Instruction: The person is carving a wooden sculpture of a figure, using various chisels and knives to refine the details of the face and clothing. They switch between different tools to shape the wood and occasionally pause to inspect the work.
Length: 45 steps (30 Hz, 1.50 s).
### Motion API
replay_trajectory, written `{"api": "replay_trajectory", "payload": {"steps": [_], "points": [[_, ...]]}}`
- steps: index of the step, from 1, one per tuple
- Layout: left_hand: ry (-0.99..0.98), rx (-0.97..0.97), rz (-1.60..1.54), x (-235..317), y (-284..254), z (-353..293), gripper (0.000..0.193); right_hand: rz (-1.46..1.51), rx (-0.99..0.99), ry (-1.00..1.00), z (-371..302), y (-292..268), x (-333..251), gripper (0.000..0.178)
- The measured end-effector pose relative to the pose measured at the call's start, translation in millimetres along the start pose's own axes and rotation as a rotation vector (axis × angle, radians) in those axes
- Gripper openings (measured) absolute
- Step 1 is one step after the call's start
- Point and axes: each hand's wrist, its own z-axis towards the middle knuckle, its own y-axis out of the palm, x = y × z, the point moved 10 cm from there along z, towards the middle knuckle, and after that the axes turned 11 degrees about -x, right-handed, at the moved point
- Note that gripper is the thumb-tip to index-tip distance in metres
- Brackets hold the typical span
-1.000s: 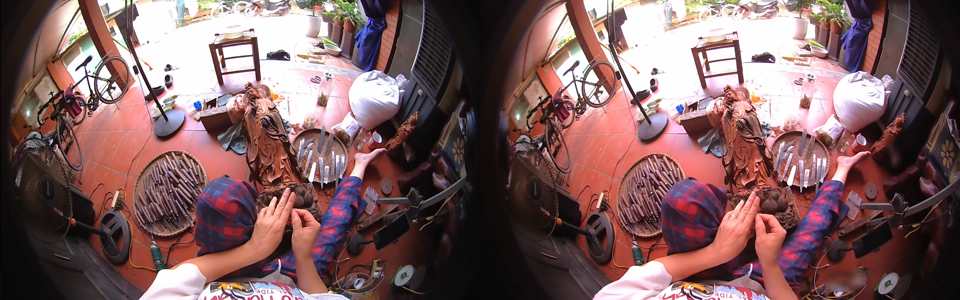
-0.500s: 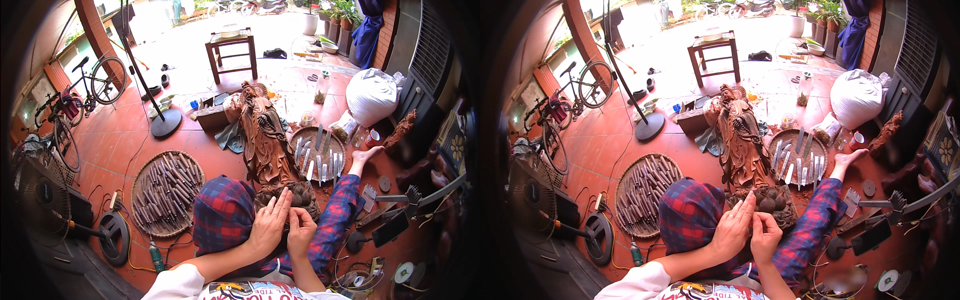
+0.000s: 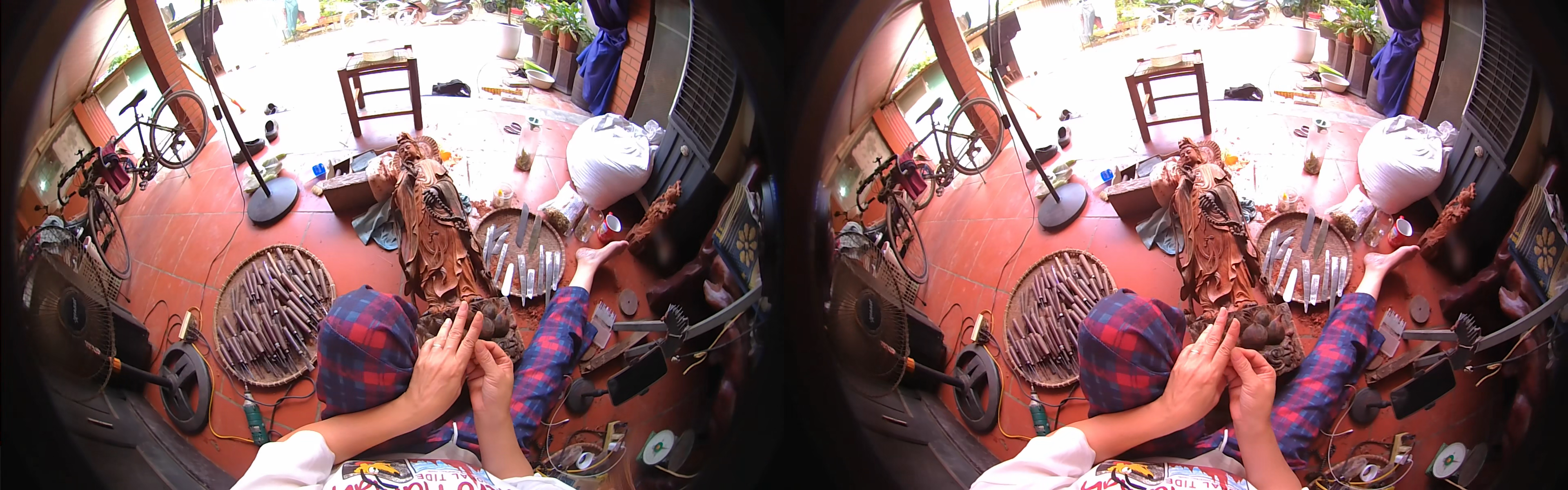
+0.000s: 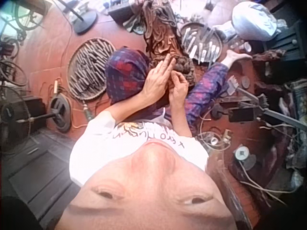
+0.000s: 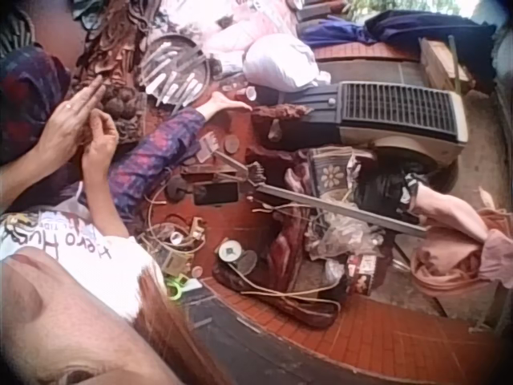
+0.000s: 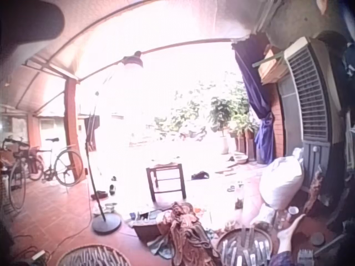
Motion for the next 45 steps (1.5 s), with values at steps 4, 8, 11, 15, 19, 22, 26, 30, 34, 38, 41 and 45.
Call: {"api": "replay_trajectory", "payload": {"steps": [4, 8, 11, 15, 19, 22, 26, 30, 34, 38, 41, 45], "points": [[0.009, 0.011, 0.030, 0.2, 0.6, -0.8, 0.083, 0.008, 0.020, 0.029, 0.0, -4.1, 5.0, 0.012], [0.006, 0.008, 0.033, -1.2, 2.7, -1.6, 0.082, 0.002, 0.009, 0.014, 0.1, -3.4, 4.3, 0.013], [0.003, -0.002, 0.038, -1.4, 4.5, -1.7, 0.082, -0.046, 0.024, -0.011, -0.3, -2.3, -0.2, 0.013], [-0.006, -0.006, 0.082, -1.2, 6.7, -1.1, 0.084, -0.144, 0.063, -0.073, -0.8, -5.7, -5.1, 0.013], [-0.017, -0.010, 0.103, -1.3, 7.7, -1.2, 0.084, -0.234, 0.061, -0.109, 0.2, -4.1, -7.2, 0.013], [-0.012, -0.003, 0.106, -0.6, 6.8, -0.8, 0.083, -0.205, 0.053, -0.117, 1.3, -0.8, -8.1, 0.012], [-0.010, 0.011, 0.090, 0.3, 4.2, 0.7, 0.081, -0.096, 0.050, -0.048, 1.0, -3.7, -2.7, 0.011], [-0.023, -0.001, 0.077, -0.7, 6.0, -0.2, 0.080, 0.012, 0.030, 0.040, 1.8, -2.5, 5.3, 0.010], [-0.010, 0.009, 0.068, -0.3, 5.5, -0.2, 0.080, 0.028, 0.012, 0.052, 1.6, 0.0, 5.8, 0.011], [-0.010, 0.010, 0.064, -1.6, 6.8, -0.6, 0.081, -0.002, 0.011, 0.047, 1.7, -0.2, 5.0, 0.013], [-0.010, 0.010, 0.076, -1.4, 7.1, -1.2, 0.081, -0.065, 0.012, 0.013, 1.7, -3.7, 3.3, 0.015], [-0.011, 0.007, 0.078, -0.4, 6.5, -0.5, 0.079, -0.090, 0.030, -0.038, 0.8, -4.8, -1.5, 0.013]]}}
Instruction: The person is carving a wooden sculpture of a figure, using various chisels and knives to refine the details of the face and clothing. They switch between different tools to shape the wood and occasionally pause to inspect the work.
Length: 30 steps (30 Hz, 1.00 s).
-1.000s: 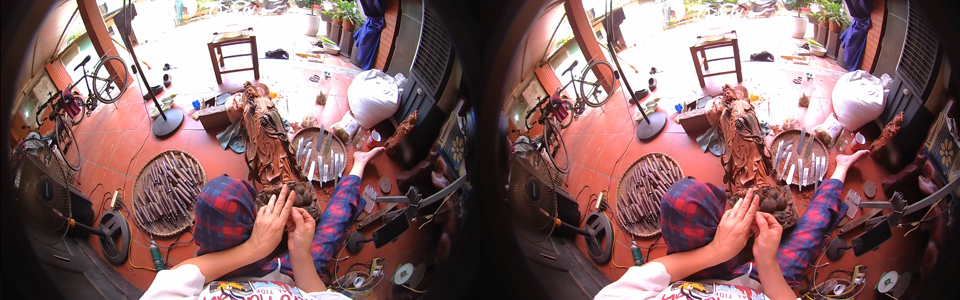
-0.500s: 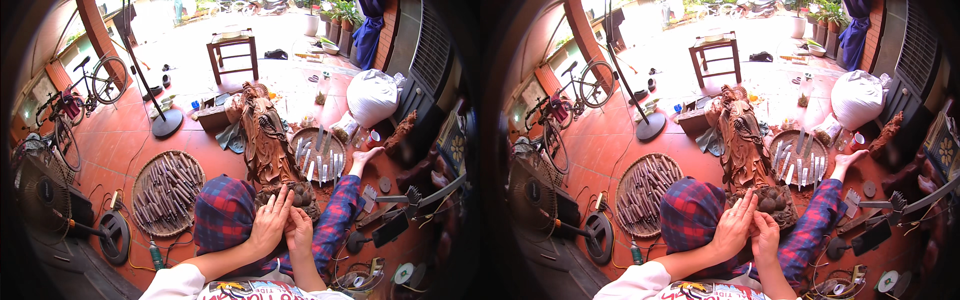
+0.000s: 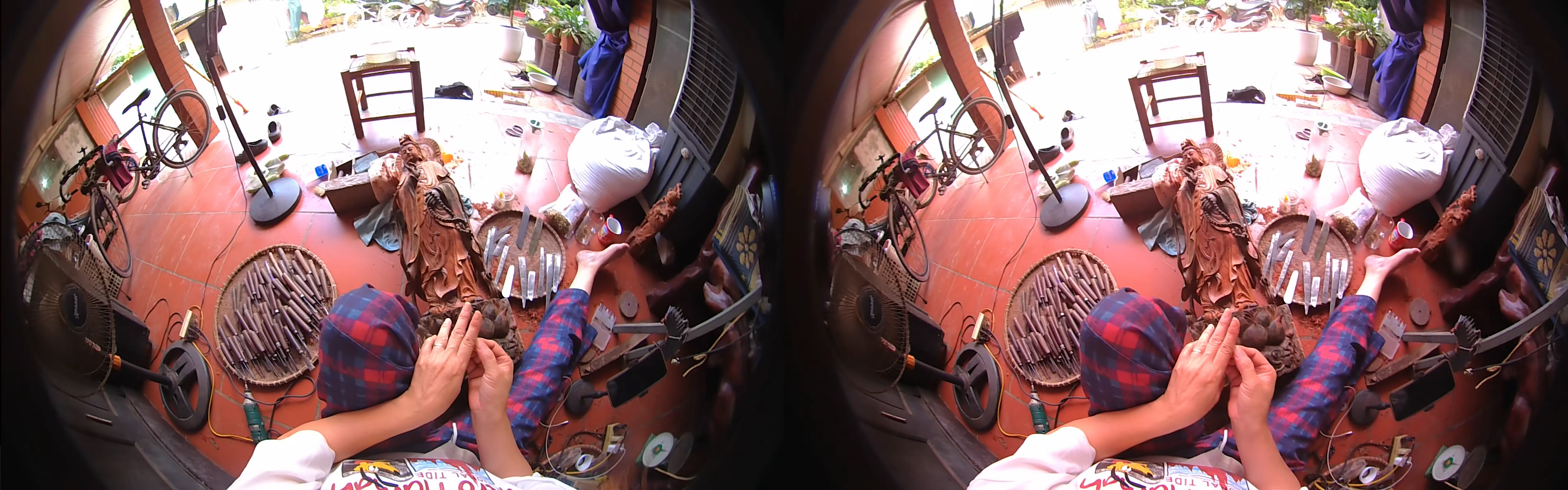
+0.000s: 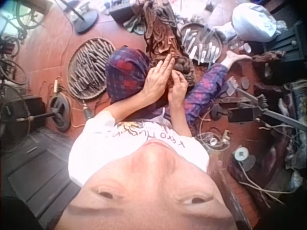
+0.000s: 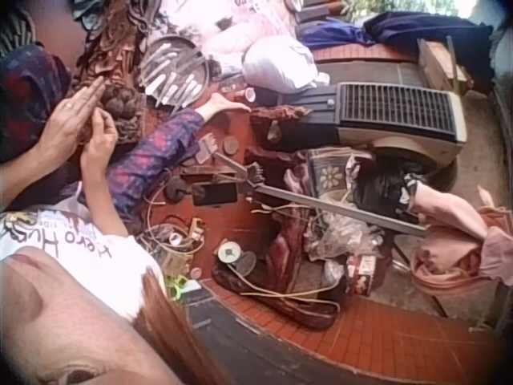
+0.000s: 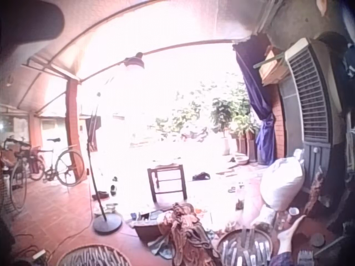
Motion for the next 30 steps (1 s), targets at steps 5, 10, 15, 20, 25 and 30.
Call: {"api": "replay_trajectory", "payload": {"steps": [5, 10, 15, 20, 25, 30], "points": [[-0.001, -0.006, 0.026, 0.5, 0.6, 0.4, 0.077, 0.045, 0.009, 0.043, 0.3, 0.1, 1.7, 0.012], [-0.012, 0.019, 0.082, -0.6, 3.3, -1.3, 0.076, -0.003, 0.019, 0.016, 0.8, 1.1, -0.3, 0.011], [-0.015, 0.026, 0.144, 0.2, 6.4, -1.6, 0.076, -0.122, 0.014, -0.066, 4.0, -3.0, -4.1, 0.010], [-0.022, 0.022, 0.129, 0.3, 1.7, -0.4, 0.078, -0.103, 0.040, -0.034, 1.7, 3.1, -9.0, 0.010], [-0.014, 0.010, 0.114, 0.1, 3.8, -0.9, 0.080, -0.174, 0.007, -0.025, 2.1, 6.0, -16.5, 0.009], [0.000, 0.023, 0.124, 1.3, 3.8, -1.8, 0.079, -0.262, 0.002, -0.122, 3.9, 2.9, -19.3, 0.008]]}}
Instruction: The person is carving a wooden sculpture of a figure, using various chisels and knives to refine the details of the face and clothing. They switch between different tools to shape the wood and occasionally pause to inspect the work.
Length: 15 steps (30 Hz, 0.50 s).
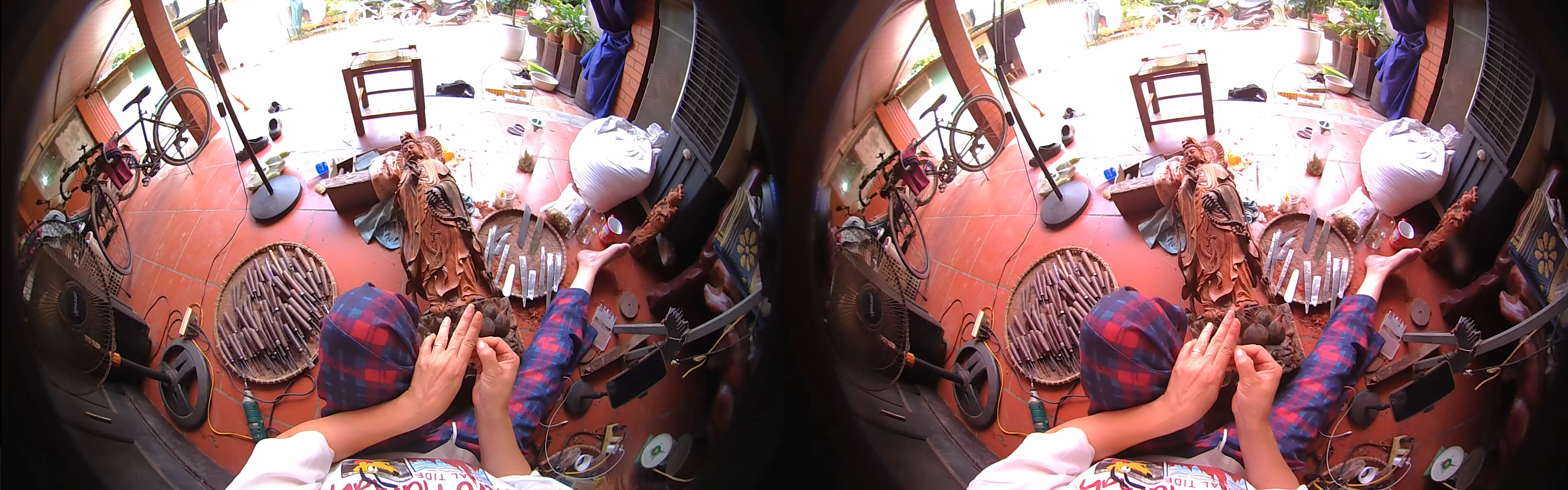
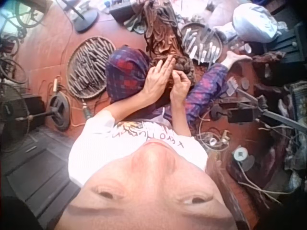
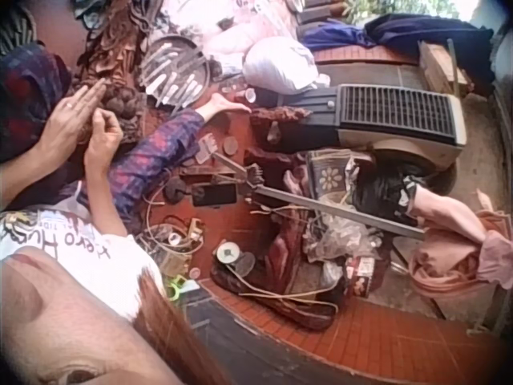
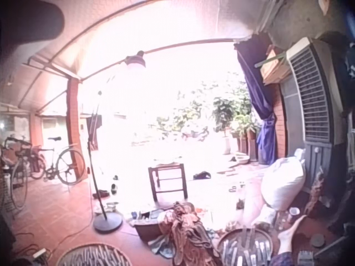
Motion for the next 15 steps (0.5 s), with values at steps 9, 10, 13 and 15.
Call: {"api": "replay_trajectory", "payload": {"steps": [9, 10, 13, 15], "points": [[0.060, -0.068, -0.500, -5.0, -10.3, 1.4, 0.088, -0.397, 0.023, -0.108, -5.5, 9.4, -32.2, 0.003], [0.069, -0.112, -0.605, -5.0, -9.5, 2.3, 0.090, -0.450, -0.005, -0.165, -7.0, 14.8, -40.7, 0.003], [0.065, -0.279, -0.892, -5.5, -2.1, 3.8, 0.094, -0.560, -0.084, -0.293, -10.9, 27.7, -56.4, 0.007], [0.003, -0.433, -1.038, -7.7, 8.9, 0.9, 0.096, -0.565, -0.139, -0.314, -10.8, 33.5, -56.6, 0.010]]}}
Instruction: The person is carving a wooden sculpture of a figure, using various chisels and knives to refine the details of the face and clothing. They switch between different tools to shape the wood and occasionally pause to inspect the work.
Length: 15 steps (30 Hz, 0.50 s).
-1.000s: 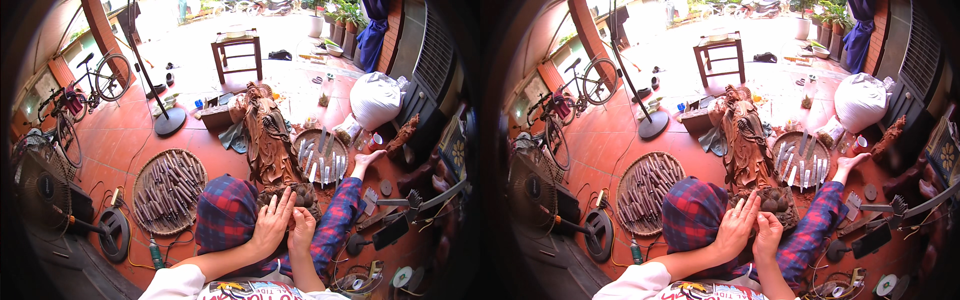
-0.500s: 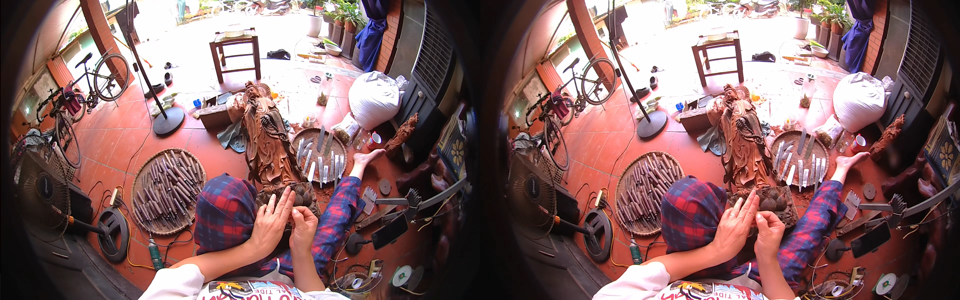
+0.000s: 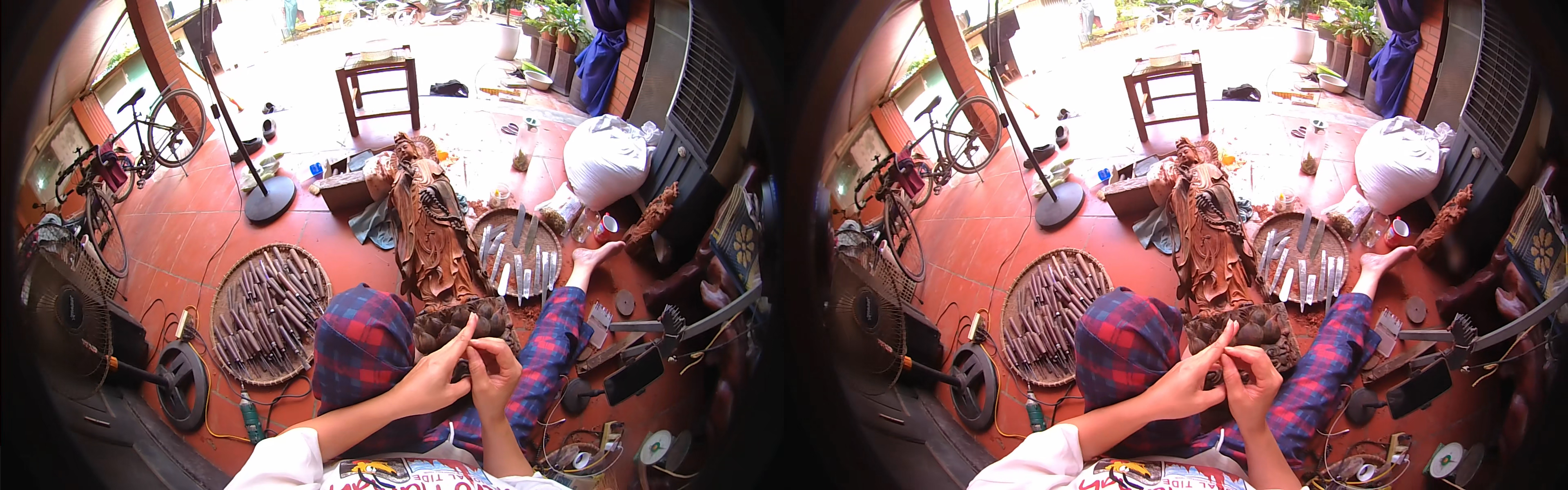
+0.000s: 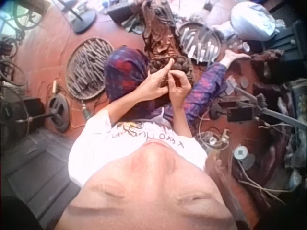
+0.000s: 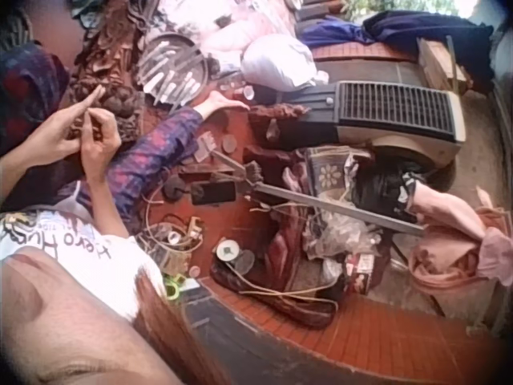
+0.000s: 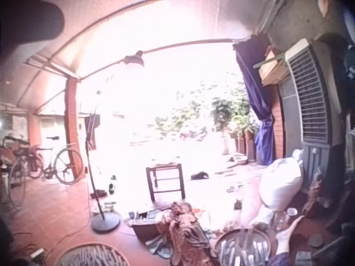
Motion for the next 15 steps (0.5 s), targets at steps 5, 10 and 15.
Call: {"api": "replay_trajectory", "payload": {"steps": [5, 10, 15], "points": [[0.063, -0.067, -0.143, -3.6, 4.3, 0.0, 0.094, -0.002, -0.054, -0.025, 6.4, -0.8, -4.1, 0.012], [0.015, -0.166, -0.277, -9.2, 11.1, -2.9, 0.091, -0.009, -0.146, 0.004, 10.7, -5.4, 6.2, 0.012], [0.001, -0.142, -0.168, -14.5, 11.4, -0.4, 0.092, -0.044, -0.205, 0.054, 15.8, -6.4, 7.3, 0.015]]}}
